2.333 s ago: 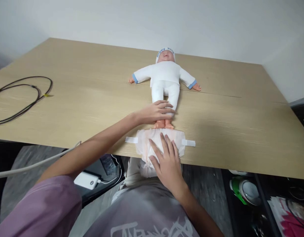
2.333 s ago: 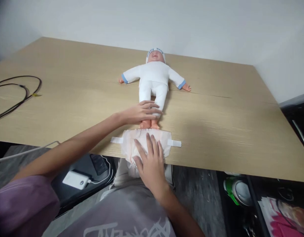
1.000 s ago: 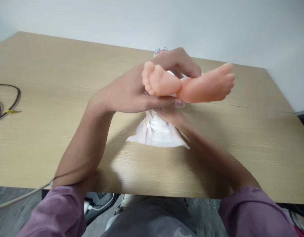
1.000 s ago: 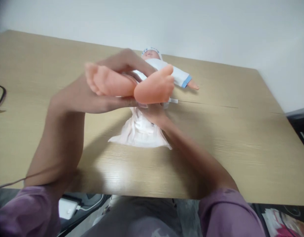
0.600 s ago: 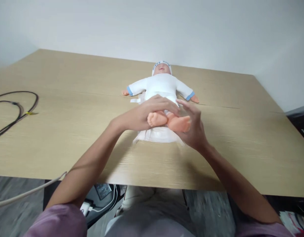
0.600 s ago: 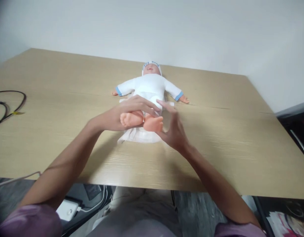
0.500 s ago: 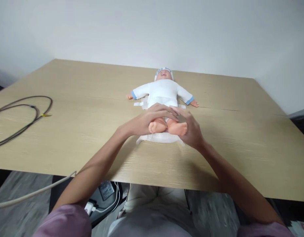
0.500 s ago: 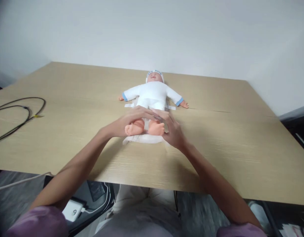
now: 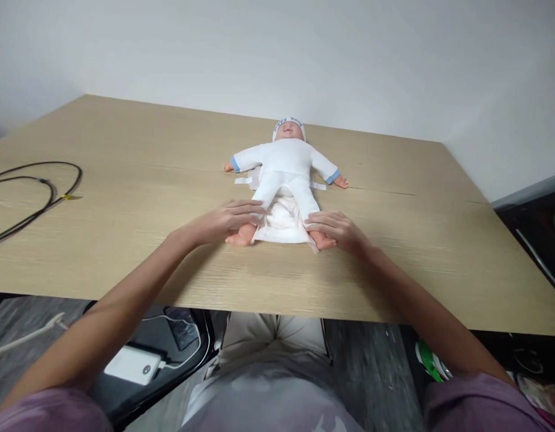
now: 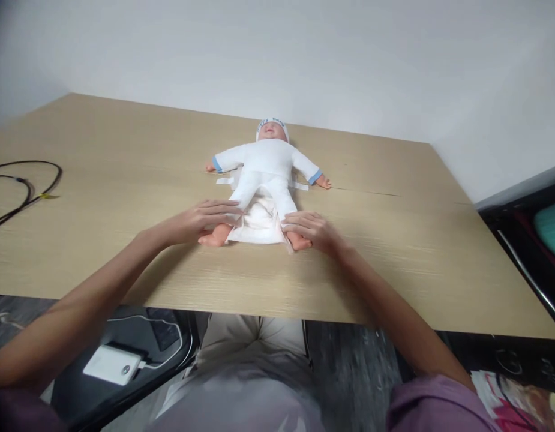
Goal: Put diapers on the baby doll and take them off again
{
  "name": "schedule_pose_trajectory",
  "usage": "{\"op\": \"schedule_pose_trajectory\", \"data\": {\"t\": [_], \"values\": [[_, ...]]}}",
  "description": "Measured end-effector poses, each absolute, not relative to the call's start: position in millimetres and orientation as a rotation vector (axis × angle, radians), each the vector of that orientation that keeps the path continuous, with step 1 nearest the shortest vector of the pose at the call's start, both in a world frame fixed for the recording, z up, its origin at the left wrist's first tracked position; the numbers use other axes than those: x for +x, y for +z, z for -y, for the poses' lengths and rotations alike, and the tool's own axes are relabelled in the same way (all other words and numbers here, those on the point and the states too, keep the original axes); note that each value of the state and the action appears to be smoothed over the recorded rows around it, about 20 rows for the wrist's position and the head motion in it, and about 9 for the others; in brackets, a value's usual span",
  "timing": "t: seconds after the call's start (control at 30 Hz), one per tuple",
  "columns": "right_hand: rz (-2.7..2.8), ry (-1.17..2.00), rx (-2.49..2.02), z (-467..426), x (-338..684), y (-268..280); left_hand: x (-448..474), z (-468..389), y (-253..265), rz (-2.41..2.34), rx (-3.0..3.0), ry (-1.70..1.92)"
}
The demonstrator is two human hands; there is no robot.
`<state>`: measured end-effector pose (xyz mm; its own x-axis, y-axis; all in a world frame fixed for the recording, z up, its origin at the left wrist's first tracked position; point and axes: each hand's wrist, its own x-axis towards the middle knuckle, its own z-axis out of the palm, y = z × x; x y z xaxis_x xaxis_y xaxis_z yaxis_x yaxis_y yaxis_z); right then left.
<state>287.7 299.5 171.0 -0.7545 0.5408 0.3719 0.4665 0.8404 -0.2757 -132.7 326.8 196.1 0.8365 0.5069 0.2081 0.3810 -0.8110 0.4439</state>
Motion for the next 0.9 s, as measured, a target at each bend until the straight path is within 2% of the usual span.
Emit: {"op": "schedule_pose_trajectory", "data": {"t": [0.3, 0.43, 0.63, 0.7, 0.9], "values": [[2.555, 0.666, -0.843, -290, 294, 188, -133, -321, 207, -0.637, 2.499, 0.334], [2.577, 0.519, -1.024, -268, 270, 207, -122, -303, 210, -0.893, 2.394, 0.356], [2.537, 0.015, -1.307, -244, 224, 194, -98, -293, 194, -0.98, 2.492, 0.536], [2.478, -0.008, -1.332, -252, 220, 186, -96, -299, 195, -0.978, 2.509, 0.528], [2.127, 0.183, -1.186, -299, 223, 193, -94, -337, 219, -1.131, 2.296, 0.692]]}}
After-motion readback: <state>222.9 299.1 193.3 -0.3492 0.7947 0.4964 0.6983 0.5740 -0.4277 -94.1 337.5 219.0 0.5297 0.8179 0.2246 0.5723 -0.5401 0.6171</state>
